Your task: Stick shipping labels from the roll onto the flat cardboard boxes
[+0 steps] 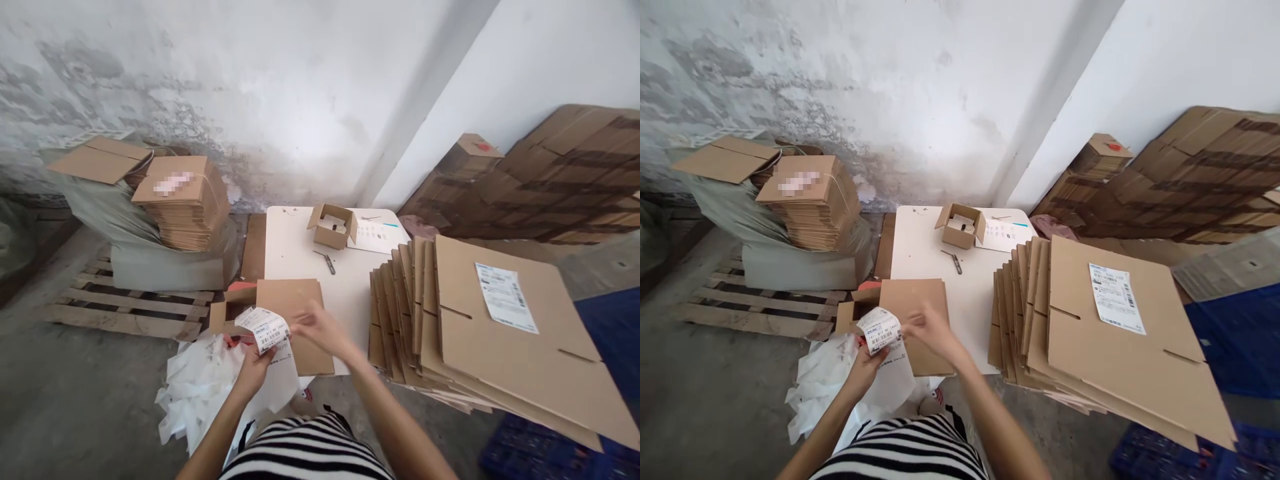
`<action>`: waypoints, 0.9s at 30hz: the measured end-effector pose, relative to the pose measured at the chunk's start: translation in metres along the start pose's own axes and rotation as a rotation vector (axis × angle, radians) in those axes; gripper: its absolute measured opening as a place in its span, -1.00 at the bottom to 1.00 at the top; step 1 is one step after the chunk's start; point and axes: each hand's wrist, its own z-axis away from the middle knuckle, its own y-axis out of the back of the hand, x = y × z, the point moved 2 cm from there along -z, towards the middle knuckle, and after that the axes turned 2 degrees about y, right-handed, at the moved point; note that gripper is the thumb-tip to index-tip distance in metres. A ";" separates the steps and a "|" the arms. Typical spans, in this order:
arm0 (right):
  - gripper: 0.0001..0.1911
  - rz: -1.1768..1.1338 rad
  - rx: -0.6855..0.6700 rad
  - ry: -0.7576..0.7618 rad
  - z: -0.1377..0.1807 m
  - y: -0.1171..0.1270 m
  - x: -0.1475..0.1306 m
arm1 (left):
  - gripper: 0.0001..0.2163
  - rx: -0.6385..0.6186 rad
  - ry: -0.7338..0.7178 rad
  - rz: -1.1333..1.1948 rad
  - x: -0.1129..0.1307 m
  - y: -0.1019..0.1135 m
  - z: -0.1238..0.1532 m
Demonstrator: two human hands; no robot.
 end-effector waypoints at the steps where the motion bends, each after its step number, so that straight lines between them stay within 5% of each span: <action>1: -0.56 -0.038 -0.061 -0.007 -0.006 -0.012 0.000 | -0.70 0.020 0.008 -0.018 0.000 0.003 0.000; 4: -0.77 -0.071 -0.115 -0.030 -0.017 -0.041 0.005 | -0.68 0.043 0.059 0.016 0.004 0.014 0.004; 7: -0.85 0.029 -0.090 -0.003 -0.011 -0.062 0.013 | -0.63 0.076 0.203 0.327 0.008 0.025 0.005; 11: -0.89 0.196 -0.112 0.210 0.007 -0.079 0.013 | -0.61 0.253 0.336 0.547 0.000 0.040 -0.007; 15: -0.93 0.128 -0.083 0.279 -0.002 -0.053 0.005 | -0.63 0.415 0.313 0.541 -0.020 0.068 -0.019; 20: -0.73 0.204 0.299 -0.022 -0.067 0.000 0.040 | -0.63 0.660 0.242 0.470 -0.040 0.106 -0.016; 23: -0.68 0.308 0.262 -0.148 -0.091 -0.004 0.078 | -0.69 0.625 0.215 0.399 -0.046 0.103 -0.015; 27: -0.33 0.477 0.182 -0.191 -0.077 -0.016 0.118 | -0.76 0.510 0.215 0.300 -0.057 0.084 -0.016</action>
